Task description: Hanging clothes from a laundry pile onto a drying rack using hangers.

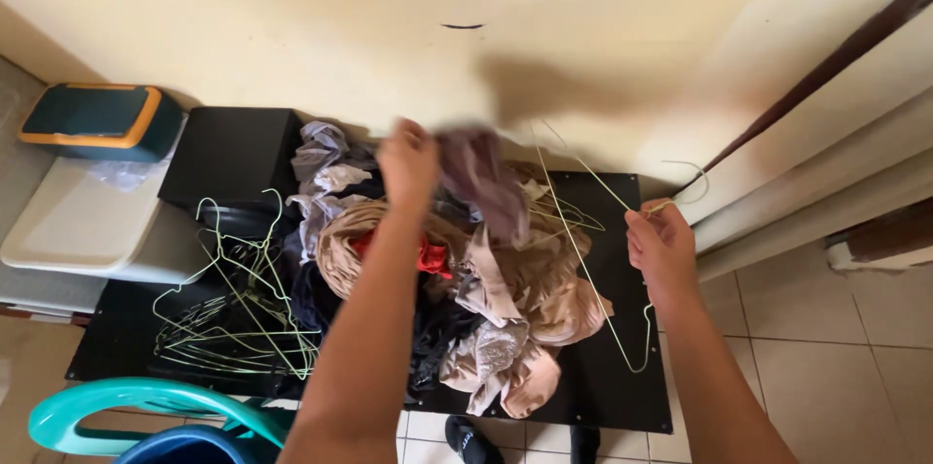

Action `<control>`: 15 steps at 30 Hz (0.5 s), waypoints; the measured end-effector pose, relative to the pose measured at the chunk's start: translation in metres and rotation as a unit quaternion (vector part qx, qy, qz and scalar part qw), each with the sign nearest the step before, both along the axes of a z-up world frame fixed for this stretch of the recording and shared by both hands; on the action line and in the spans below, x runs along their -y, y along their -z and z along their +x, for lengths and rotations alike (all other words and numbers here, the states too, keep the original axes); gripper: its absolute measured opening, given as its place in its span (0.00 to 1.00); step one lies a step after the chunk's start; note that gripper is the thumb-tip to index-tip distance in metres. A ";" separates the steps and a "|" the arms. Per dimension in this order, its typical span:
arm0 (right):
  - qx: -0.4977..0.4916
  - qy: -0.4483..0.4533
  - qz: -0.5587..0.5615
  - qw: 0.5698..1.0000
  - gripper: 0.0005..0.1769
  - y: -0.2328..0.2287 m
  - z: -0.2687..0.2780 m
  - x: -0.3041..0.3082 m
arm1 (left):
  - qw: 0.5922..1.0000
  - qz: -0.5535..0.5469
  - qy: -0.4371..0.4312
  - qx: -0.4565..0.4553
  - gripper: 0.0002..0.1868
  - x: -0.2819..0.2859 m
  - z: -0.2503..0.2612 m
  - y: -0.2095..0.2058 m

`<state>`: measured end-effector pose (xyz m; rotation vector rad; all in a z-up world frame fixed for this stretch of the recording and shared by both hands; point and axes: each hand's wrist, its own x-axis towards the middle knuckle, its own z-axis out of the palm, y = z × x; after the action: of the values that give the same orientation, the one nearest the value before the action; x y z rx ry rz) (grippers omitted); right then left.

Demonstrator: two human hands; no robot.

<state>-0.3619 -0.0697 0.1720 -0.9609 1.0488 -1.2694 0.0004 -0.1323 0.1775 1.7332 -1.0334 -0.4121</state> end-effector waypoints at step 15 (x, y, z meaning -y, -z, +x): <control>-0.064 -0.044 0.010 0.997 0.08 0.019 -0.029 0.026 | 0.748 0.093 0.292 0.589 0.15 -0.128 -0.081 0.136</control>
<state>-0.3907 -0.0959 0.1525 -1.0728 1.1030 -1.1347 -0.0811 -0.0040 0.0414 1.7528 -2.5497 0.3305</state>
